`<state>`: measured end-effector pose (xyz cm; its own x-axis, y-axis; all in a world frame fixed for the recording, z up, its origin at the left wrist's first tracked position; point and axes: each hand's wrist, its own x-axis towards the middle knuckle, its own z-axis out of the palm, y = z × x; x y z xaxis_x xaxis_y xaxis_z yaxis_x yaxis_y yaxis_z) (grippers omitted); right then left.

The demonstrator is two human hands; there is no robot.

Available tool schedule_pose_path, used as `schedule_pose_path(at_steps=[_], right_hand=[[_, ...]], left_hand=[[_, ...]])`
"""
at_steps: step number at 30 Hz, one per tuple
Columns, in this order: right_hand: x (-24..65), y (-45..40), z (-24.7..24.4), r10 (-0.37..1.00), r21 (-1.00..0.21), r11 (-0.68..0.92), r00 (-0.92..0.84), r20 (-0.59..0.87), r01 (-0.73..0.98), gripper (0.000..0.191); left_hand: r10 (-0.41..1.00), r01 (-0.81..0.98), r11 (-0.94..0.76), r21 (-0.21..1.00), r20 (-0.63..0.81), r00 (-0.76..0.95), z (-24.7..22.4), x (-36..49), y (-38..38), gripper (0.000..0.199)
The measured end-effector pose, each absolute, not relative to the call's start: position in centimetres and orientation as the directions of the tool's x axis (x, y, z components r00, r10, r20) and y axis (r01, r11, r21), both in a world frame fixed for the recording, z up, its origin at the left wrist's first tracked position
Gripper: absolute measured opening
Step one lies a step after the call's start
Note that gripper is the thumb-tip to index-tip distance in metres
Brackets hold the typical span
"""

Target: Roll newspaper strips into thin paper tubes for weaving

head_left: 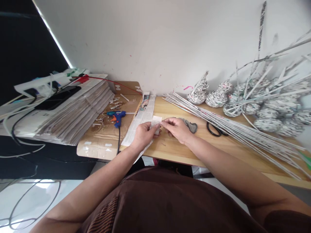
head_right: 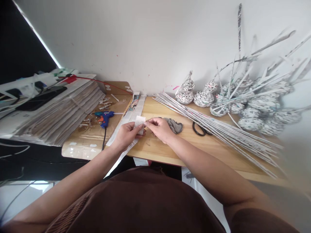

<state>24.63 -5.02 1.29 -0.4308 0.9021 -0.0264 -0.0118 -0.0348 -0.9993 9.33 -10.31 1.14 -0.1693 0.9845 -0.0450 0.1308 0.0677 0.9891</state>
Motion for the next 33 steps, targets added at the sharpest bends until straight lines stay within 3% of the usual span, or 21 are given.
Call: schedule_pose_path(at_steps=[9, 16, 23, 27, 33], right_hand=[[24.7, -4.8, 0.9, 0.916, -1.000, 0.019, -0.402, 0.016, 0.005, 0.033], [24.6, -4.9, 1.0, 0.925, -1.000, -0.002, -0.381, -0.010, 0.022, 0.028], [24.7, -4.8, 1.0, 0.912, -1.000, 0.004, -0.409, 0.008, -0.012, 0.035], [24.8, -4.9, 1.2, 0.885, -0.999, 0.047, -0.465, 0.043, -0.003, 0.036], [24.6, -5.1, 1.1, 0.904, -0.982, 0.177, -0.407, 0.134, 0.072, 0.039]], left_hand=[[0.992, 0.148, 0.059, 0.987, -0.042, -0.117, 1.3, 9.3, -10.6, 0.032], [0.990, -0.013, 0.116, 0.993, -0.116, -0.077, 2.0, 9.4, -11.2, 0.026], [0.990, -0.029, 0.115, 0.993, -0.117, -0.082, 2.0, 9.3, -11.2, 0.034], [0.991, -0.032, 0.117, 0.993, -0.119, -0.054, 2.2, 9.3, -11.2, 0.034], [0.994, 0.008, 0.104, 0.995, -0.104, -0.043, 2.2, 9.4, -11.2, 0.028]])
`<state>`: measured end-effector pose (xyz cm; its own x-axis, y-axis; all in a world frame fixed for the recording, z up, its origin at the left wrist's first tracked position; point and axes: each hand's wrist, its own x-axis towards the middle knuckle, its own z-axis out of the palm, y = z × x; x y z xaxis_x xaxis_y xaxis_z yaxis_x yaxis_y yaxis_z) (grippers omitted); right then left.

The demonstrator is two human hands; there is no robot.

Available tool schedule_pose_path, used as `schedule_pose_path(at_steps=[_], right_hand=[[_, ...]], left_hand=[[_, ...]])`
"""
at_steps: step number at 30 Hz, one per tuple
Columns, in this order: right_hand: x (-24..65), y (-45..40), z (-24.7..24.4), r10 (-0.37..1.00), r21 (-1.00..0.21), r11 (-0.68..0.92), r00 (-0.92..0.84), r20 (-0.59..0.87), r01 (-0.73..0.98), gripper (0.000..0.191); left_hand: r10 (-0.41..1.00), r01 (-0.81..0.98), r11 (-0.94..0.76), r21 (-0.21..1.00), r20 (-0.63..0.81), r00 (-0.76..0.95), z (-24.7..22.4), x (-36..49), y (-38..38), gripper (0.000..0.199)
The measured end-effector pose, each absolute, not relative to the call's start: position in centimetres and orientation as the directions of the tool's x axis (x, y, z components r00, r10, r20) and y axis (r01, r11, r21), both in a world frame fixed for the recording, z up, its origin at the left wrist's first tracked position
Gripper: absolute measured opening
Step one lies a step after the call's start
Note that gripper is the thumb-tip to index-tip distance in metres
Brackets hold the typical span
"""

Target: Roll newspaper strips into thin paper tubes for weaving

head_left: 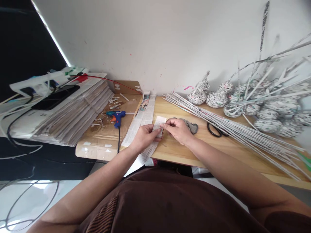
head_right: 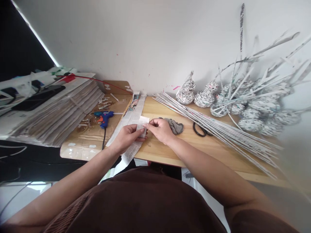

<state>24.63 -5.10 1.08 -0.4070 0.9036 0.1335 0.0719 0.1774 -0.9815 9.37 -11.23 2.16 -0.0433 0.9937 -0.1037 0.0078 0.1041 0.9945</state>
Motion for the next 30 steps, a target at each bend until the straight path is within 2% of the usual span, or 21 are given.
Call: schedule_pose_path(at_steps=[4, 8, 10, 13, 16, 17, 23, 26, 30], right_hand=[[25.3, -5.0, 1.9, 0.874, -0.907, 0.379, -0.394, 0.284, 0.186, 0.037], [26.7, -4.1, 2.7, 0.789, -0.663, 0.614, -0.354, 0.502, 0.428, 0.031], [27.2, -3.3, 2.5, 0.783, -0.515, 0.612, -0.369, 0.501, 0.600, 0.026], [27.7, -2.3, 1.4, 0.822, -0.375, 0.553, -0.414, 0.391, 0.744, 0.036], [27.5, -2.0, 0.5, 0.788, -0.367, 0.615, -0.529, 0.316, 0.697, 0.021], [27.3, -2.0, 0.4, 0.791, -0.376, 0.612, -0.533, 0.302, 0.696, 0.022], [26.3, -2.3, 0.6, 0.914, -0.419, 0.399, -0.313, 0.259, 0.816, 0.036], [26.1, -2.3, 0.5, 0.931, -0.456, 0.350, -0.250, 0.266, 0.818, 0.046], [26.0, -2.1, 0.2, 0.949, -0.506, 0.284, -0.165, 0.268, 0.814, 0.047]], left_hand=[[0.989, -0.045, 0.148, 0.988, -0.148, -0.013, 2.4, 8.9, -10.8, 0.026], [0.975, -0.174, 0.224, 0.959, -0.219, 0.044, 3.3, 7.6, -9.8, 0.027], [0.969, -0.227, 0.246, 0.942, -0.242, 0.046, 4.0, 6.8, -9.0, 0.023], [0.966, -0.292, 0.259, 0.921, -0.254, 0.055, 4.7, 5.7, -7.6, 0.015], [0.962, -0.345, 0.272, 0.898, -0.254, 0.097, 5.1, 4.9, -5.8, 0.011], [0.959, -0.354, 0.283, 0.891, -0.259, 0.115, 5.2, 4.7, -5.1, 0.011], [0.941, -0.393, 0.325, 0.860, -0.251, 0.229, 4.4, 4.8, -2.4, 0.008], [0.932, -0.416, 0.340, 0.844, -0.244, 0.267, 3.4, 5.1, -2.3, 0.014], [0.933, -0.396, 0.307, 0.865, -0.191, 0.306, 2.2, 5.0, -2.7, 0.027]])
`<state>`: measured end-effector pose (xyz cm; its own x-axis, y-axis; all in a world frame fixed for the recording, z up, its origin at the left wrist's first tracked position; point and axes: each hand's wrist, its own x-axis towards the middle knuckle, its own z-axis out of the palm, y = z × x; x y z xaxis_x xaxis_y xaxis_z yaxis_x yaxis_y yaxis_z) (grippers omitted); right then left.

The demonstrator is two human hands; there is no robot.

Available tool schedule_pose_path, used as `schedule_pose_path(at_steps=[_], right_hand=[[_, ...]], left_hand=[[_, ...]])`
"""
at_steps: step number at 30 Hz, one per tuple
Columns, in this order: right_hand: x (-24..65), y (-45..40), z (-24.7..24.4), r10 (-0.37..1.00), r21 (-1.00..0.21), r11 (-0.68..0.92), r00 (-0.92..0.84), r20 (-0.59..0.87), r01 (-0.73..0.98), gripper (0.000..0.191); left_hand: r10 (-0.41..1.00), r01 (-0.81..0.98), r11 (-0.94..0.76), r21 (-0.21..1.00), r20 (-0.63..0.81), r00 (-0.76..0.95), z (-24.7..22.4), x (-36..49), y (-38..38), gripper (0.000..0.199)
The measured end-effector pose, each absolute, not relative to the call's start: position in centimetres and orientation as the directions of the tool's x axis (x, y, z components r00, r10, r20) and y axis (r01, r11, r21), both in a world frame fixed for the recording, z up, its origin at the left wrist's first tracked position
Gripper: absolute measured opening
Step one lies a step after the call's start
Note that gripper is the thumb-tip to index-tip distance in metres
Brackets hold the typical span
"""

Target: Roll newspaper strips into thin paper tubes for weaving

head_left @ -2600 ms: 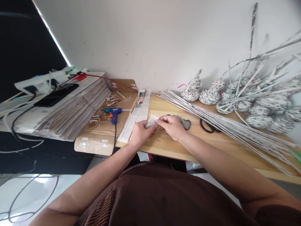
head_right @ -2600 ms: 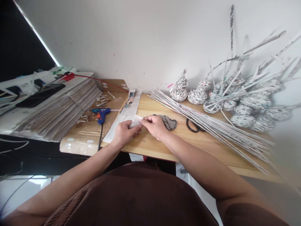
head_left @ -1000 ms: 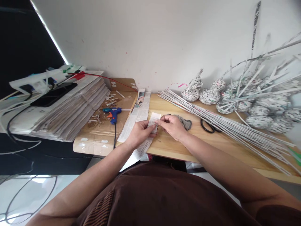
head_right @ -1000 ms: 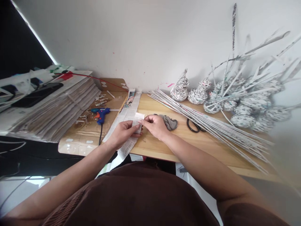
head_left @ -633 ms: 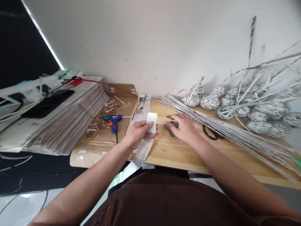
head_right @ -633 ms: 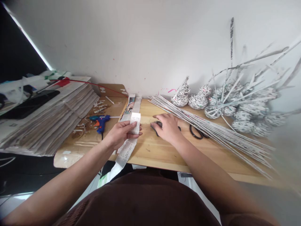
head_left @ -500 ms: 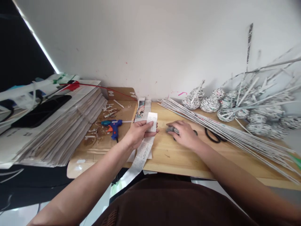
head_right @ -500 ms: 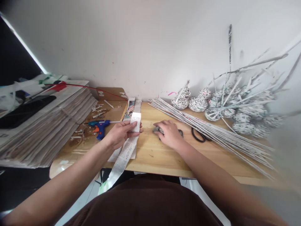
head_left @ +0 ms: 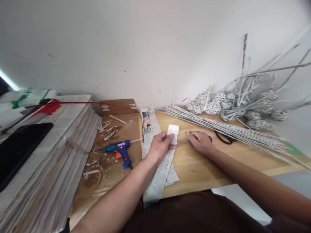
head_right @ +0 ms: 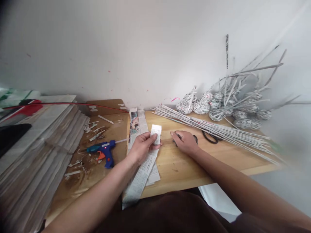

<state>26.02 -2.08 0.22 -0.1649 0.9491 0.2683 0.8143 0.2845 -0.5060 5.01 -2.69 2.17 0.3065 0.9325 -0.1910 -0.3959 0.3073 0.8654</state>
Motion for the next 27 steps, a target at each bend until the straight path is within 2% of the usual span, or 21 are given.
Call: schedule_pose_path(at_steps=[6, 9, 12, 14, 17, 19, 22, 24, 27], right_hand=[[25.7, -1.7, 0.2, 0.932, -0.615, 0.309, -0.103, 0.347, 0.725, 0.024], [24.7, -1.7, 0.3, 0.929, -0.715, 0.306, -0.033, 0.368, 0.628, 0.023], [23.3, -1.8, 0.6, 0.955, -0.838, 0.257, 0.006, 0.296, 0.482, 0.030], [22.5, -2.0, 1.0, 0.962, -0.861, 0.247, -0.008, 0.272, 0.445, 0.036], [22.5, -2.9, 1.8, 0.952, -0.801, 0.304, -0.144, 0.269, 0.515, 0.029], [23.1, -3.9, 2.0, 0.928, -0.675, 0.373, -0.265, 0.262, 0.636, 0.025], [24.2, -5.2, 1.5, 0.887, -0.479, 0.459, -0.358, 0.292, 0.748, 0.032], [24.5, -5.5, 0.8, 0.844, -0.436, 0.534, -0.427, 0.324, 0.724, 0.033], [24.5, -5.1, 0.1, 0.818, -0.488, 0.575, -0.440, 0.371, 0.657, 0.029]], left_hand=[[0.928, -0.397, 0.297, 0.869, -0.163, 0.336, 2.2, 4.3, -2.4, 0.035], [0.926, -0.395, 0.279, 0.875, -0.135, 0.354, 2.4, 4.2, -2.5, 0.035], [0.924, -0.359, 0.261, 0.896, -0.124, 0.361, 2.6, 4.2, -2.8, 0.034], [0.927, -0.332, 0.247, 0.910, -0.122, 0.356, 2.7, 4.1, -2.9, 0.034], [0.931, -0.327, 0.223, 0.918, -0.102, 0.349, 2.7, 4.0, -2.9, 0.036], [0.933, -0.335, 0.218, 0.917, -0.096, 0.346, 2.7, 4.0, -2.9, 0.035], [0.930, -0.333, 0.228, 0.915, -0.104, 0.352, 2.5, 4.0, -2.8, 0.035], [0.926, -0.328, 0.242, 0.913, -0.116, 0.360, 2.2, 4.1, -2.7, 0.035], [0.927, -0.314, 0.270, 0.910, -0.158, 0.340, 1.8, 4.1, -2.5, 0.035]])
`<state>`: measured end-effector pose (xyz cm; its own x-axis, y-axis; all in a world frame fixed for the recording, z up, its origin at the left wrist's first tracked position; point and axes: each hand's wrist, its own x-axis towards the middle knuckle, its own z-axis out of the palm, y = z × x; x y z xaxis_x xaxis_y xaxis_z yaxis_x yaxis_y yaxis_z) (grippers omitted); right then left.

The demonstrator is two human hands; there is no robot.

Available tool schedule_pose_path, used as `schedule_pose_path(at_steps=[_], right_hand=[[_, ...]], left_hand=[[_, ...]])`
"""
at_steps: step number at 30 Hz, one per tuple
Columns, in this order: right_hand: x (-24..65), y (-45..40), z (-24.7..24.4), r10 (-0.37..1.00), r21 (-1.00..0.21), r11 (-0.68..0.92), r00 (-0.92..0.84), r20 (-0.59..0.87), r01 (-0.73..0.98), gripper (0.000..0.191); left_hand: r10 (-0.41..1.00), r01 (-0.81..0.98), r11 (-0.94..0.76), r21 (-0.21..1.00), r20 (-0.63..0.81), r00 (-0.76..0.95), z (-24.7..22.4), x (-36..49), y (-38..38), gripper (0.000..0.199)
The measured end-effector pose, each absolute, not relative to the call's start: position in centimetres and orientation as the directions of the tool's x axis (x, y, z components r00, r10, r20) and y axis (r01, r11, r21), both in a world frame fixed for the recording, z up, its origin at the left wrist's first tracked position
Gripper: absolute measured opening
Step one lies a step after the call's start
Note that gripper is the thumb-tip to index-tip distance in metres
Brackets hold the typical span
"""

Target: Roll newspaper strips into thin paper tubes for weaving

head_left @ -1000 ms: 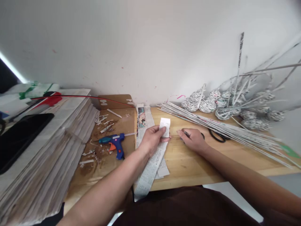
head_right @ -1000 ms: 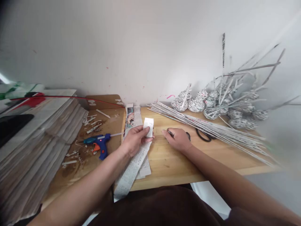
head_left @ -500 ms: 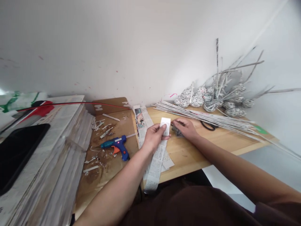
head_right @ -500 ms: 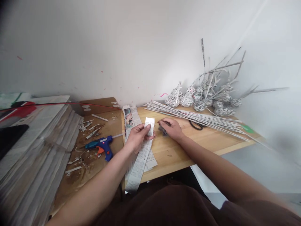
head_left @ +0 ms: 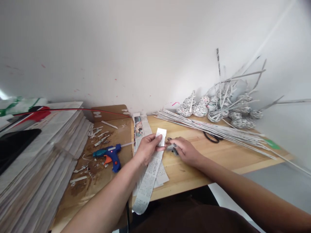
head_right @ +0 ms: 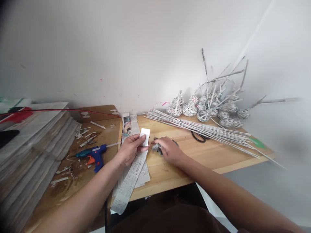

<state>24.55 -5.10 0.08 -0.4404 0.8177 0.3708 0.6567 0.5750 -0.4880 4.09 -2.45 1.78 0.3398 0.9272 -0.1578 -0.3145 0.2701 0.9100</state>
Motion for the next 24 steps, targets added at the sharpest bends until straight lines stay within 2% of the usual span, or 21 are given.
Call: schedule_pose_path(at_steps=[3, 9, 12, 14, 15, 16, 18, 20, 21, 24], right_hand=[[24.3, -4.3, 0.2, 0.877, -0.579, 0.479, -0.350, 0.329, 0.660, 0.020], [24.5, -3.1, 0.9, 0.942, -0.678, 0.336, -0.237, 0.238, 0.653, 0.046], [25.3, -2.5, 1.9, 0.917, -0.544, 0.385, -0.240, 0.320, 0.746, 0.048], [25.5, -2.3, 2.9, 0.857, -0.421, 0.466, -0.278, 0.433, 0.778, 0.031], [25.4, -2.2, 3.5, 0.830, -0.398, 0.491, -0.278, 0.484, 0.775, 0.019], [25.2, -2.2, 4.0, 0.816, -0.421, 0.510, -0.267, 0.513, 0.750, 0.015], [24.2, -2.0, 4.7, 0.846, -0.593, 0.512, -0.245, 0.473, 0.622, 0.026], [23.0, -1.6, 5.1, 0.912, -0.802, 0.404, -0.265, 0.314, 0.439, 0.039], [22.3, -1.3, 5.0, 0.928, -0.867, 0.340, -0.282, 0.246, 0.363, 0.042], [20.9, -0.2, 4.5, 0.929, -0.962, 0.172, -0.360, 0.086, 0.214, 0.032]], left_hand=[[0.931, -0.276, 0.287, 0.917, -0.199, 0.304, 1.6, 4.1, -2.3, 0.035], [0.940, -0.267, 0.297, 0.917, -0.230, 0.253, 2.0, 4.0, -2.5, 0.035], [0.944, -0.284, 0.288, 0.915, -0.221, 0.245, 2.1, 3.9, -2.5, 0.034], [0.948, -0.277, 0.264, 0.924, -0.194, 0.254, 2.1, 3.8, -2.5, 0.033], [0.951, -0.270, 0.248, 0.930, -0.180, 0.252, 2.1, 3.8, -2.4, 0.033], [0.954, -0.262, 0.233, 0.937, -0.168, 0.248, 2.1, 3.7, -2.4, 0.032], [0.961, -0.248, 0.203, 0.947, -0.145, 0.235, 2.1, 3.7, -2.4, 0.032], [0.968, -0.240, 0.178, 0.954, -0.126, 0.218, 2.2, 3.6, -2.3, 0.032], [0.971, -0.235, 0.166, 0.958, -0.117, 0.210, 2.2, 3.6, -2.3, 0.032], [0.976, -0.215, 0.141, 0.966, -0.099, 0.196, 2.1, 3.5, -2.1, 0.034]])
